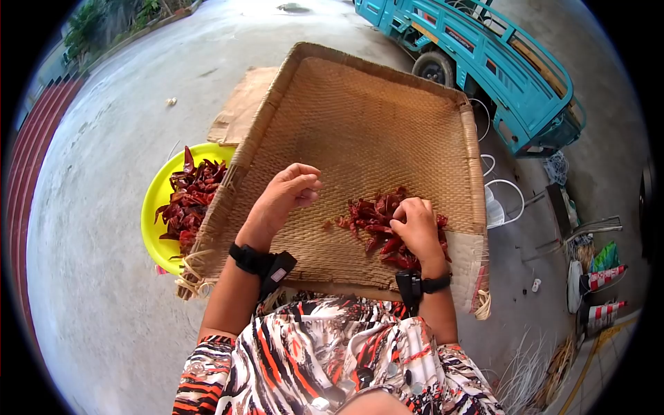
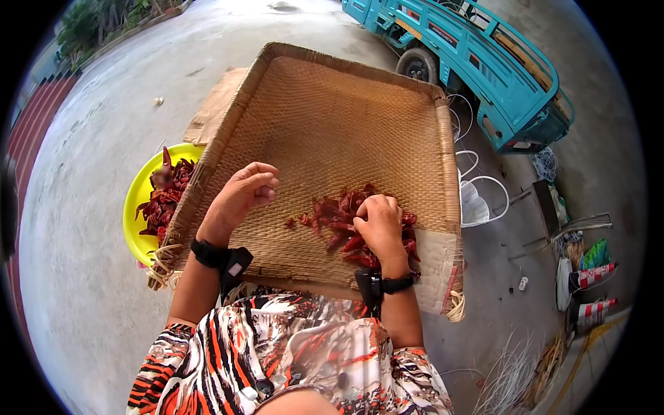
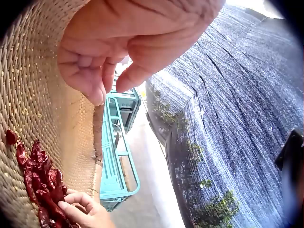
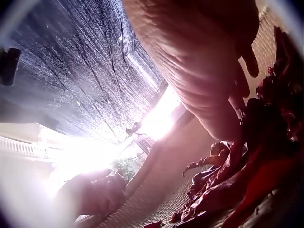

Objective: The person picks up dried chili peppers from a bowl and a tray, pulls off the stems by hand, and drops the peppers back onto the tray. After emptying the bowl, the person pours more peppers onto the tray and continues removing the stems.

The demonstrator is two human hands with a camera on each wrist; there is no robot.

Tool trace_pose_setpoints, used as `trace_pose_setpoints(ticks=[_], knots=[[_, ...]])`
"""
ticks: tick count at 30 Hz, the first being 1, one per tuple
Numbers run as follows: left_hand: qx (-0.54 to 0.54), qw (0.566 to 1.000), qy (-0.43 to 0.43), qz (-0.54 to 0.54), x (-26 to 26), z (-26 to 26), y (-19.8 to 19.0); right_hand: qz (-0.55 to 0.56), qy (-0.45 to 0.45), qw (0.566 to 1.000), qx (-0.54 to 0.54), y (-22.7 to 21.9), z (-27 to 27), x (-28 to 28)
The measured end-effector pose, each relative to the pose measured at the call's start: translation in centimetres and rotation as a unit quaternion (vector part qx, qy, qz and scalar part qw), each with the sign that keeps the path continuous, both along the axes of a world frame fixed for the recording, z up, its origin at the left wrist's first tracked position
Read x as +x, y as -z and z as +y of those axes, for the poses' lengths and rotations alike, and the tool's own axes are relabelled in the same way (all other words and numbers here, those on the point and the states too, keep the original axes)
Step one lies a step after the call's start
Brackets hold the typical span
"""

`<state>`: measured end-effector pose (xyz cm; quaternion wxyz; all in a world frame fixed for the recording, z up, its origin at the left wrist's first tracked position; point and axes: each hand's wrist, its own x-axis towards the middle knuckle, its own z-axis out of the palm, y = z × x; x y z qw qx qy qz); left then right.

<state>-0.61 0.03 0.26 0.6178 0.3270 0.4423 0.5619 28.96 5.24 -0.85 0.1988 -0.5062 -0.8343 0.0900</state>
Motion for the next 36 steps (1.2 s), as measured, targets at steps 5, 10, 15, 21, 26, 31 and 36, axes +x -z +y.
trace_pose_setpoints(ticks=[5,10,15,21,26,31,36], knots=[[0.023,0.987,0.119,0.106,0.5,-0.2,0.0,0.209,0.006,0.972,-0.104,-1.7,-1.2,-1.7],[0.089,0.947,0.246,0.190,1.6,-0.8,-0.7,0.461,-0.063,0.833,-0.300,-3.0,-2.9,-4.7],[0.128,0.951,0.237,0.155,2.4,-0.8,0.6,0.481,-0.117,0.794,-0.354,-1.8,-3.3,-6.6],[0.074,0.950,0.225,0.204,1.8,-0.9,-1.0,0.563,-0.050,0.762,-0.316,-1.5,-3.0,-6.9],[0.165,0.922,0.224,0.269,2.2,-1.1,-0.7,0.549,-0.056,0.756,-0.353,-0.7,-2.0,-5.7],[0.195,0.925,0.235,0.227,2.2,-1.3,-0.7,0.567,-0.089,0.700,-0.424,-0.6,-2.0,-6.0],[0.150,0.961,0.219,0.071,2.1,-1.1,-0.8,0.574,-0.031,0.730,-0.370,-0.6,-1.8,-5.7]])
